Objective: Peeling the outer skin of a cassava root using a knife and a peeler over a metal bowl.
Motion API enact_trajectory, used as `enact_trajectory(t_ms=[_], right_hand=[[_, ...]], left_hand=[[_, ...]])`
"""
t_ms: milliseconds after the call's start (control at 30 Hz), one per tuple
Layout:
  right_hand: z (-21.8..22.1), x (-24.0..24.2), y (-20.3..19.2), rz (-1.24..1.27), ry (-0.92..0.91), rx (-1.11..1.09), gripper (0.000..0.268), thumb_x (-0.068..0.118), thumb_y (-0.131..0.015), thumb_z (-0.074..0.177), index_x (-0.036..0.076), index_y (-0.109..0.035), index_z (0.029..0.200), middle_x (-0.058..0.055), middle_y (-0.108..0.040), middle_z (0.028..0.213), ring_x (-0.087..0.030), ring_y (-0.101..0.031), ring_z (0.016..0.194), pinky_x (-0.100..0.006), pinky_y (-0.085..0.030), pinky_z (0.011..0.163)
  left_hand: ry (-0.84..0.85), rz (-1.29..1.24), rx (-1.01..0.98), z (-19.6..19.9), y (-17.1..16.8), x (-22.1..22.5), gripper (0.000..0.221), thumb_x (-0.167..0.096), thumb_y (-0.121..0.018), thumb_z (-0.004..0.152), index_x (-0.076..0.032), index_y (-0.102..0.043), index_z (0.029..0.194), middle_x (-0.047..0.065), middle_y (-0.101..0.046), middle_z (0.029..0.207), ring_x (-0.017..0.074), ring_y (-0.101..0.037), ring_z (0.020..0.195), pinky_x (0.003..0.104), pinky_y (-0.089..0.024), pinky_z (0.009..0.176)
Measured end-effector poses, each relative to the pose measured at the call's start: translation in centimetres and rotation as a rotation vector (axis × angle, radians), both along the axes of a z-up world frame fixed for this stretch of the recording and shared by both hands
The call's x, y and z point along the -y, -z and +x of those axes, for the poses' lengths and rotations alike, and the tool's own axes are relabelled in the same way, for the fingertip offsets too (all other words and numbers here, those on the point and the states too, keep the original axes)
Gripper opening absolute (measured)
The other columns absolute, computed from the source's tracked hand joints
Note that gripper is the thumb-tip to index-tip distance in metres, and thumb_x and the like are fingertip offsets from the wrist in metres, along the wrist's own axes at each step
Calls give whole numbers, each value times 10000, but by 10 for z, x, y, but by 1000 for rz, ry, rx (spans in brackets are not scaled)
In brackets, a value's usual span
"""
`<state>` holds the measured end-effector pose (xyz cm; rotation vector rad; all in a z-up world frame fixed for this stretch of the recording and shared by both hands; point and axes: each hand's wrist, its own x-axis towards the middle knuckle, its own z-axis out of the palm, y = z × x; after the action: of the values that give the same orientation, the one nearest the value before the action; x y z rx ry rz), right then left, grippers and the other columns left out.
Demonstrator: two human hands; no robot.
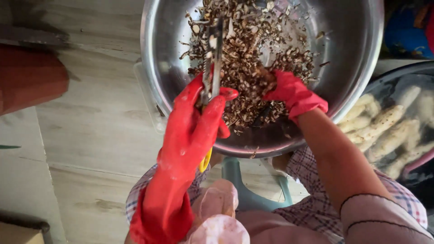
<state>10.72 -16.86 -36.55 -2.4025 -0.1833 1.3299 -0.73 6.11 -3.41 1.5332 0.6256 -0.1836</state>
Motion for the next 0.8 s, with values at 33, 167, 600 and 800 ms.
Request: enact_trajectory(t_ms=[33, 167, 600, 800], right_hand=[[-7, 6, 10, 82, -49, -10, 789, 381, -923, 667, 142, -637, 1363, -101, -749, 1193, -250, -698, 1105, -361, -549, 973], [-18, 7, -5, -10, -7, -272, 675, 542, -716, 759, 129, -729, 1293, -107, -754, 1209, -301, -676, 1096, -406, -503, 976], [-47, -25, -298, 29, 656, -294, 748, 341, -685, 806, 291, -504, 1530, 65, -419, 1678, -236, -522, 1460, -442, -159, 1326], [-52, -9, -351, 408, 559, -246, 1055, 95, -704, 752, 196, -162, 1651, -133, -535, 1575, -277, -528, 1436, -394, -340, 1254]], left_hand=[[-1, 24, 1, 0, -3, 3, 571, -316, -545, 975, -82, -469, 1490, 87, -762, 1181, 116, -625, 580, 221, -563, 602], [24, 48, 93, -3, -5, 9, 540, -318, -539, 997, -80, -464, 1476, 78, -751, 1206, 107, -664, 589, 212, -566, 621], [-253, -215, 102, 13, 63, 5, 441, -87, -466, 993, -29, -458, 1430, 120, -686, 874, 146, -686, 656, 326, -695, 677], [-173, -210, 136, 3, -2, 18, 676, 23, -490, 1015, -228, -338, 1624, 96, -652, 963, 158, -647, 768, 285, -616, 722]])
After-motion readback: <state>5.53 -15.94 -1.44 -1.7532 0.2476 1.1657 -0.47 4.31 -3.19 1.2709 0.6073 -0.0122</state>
